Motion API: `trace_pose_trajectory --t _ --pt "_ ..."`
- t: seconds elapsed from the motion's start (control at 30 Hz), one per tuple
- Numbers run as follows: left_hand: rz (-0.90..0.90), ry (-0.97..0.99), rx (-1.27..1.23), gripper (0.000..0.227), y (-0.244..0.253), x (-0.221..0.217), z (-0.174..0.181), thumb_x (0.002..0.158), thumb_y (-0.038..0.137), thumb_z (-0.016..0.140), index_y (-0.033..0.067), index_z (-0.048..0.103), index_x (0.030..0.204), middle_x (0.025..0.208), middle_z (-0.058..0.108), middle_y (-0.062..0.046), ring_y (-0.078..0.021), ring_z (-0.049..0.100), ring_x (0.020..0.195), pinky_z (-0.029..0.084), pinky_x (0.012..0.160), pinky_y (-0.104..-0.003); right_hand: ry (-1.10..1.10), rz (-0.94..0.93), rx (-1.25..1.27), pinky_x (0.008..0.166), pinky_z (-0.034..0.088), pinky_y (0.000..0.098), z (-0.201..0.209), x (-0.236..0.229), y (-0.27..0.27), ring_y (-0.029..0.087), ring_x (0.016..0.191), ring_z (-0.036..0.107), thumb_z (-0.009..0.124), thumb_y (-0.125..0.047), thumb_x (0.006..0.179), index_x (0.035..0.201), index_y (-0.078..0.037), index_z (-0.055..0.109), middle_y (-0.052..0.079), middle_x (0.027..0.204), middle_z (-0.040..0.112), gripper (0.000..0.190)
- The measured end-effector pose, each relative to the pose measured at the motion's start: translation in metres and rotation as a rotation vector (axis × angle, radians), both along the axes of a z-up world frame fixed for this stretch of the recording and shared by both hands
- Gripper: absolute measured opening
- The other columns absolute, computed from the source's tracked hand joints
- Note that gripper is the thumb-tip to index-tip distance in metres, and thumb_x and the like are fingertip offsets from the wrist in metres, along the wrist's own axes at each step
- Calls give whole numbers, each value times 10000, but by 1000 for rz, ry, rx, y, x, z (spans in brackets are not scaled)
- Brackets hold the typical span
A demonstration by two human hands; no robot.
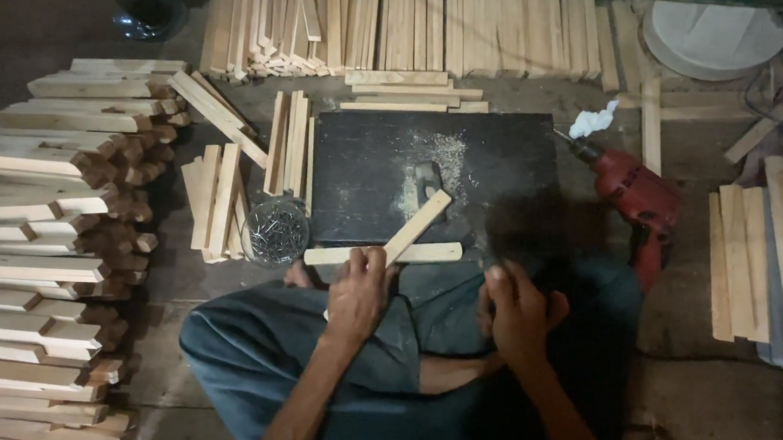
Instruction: The person assembles small wooden frames by nailing two pieces of wood together with a hammer. They then use a power drill to secure the pieces further. The person handles multiple wooden pieces and nails during the process.
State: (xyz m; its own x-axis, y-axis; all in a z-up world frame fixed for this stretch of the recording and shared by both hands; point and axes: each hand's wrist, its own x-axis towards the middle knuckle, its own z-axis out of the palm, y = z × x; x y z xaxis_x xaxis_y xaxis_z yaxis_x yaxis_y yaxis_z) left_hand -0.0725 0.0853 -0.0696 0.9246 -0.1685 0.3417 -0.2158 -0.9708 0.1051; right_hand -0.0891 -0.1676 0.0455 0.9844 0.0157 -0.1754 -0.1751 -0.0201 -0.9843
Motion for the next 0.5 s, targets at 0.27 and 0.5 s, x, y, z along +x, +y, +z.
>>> trace_pose_trajectory --t 0.27,0.5 --pt "57 -210 381 103 1 -1 24 1013 219 564 125 570 1054 768 535 42 -164 667 590 529 514 -288 -303 -95 -289 466 572 364 70 6 19 250 367 668 527 -399 1060 683 -133 707 38 381 595 496" --pt "-10 -204 420 117 6 5 16 989 127 540 58 560 1081 750 545 38 -184 651 557 497 469 -311 -1270 -405 -1554 1221 308 529 -141 26 -28 348 1382 566 575 -327 1106 1492 -63 610 193 1452 613 469"
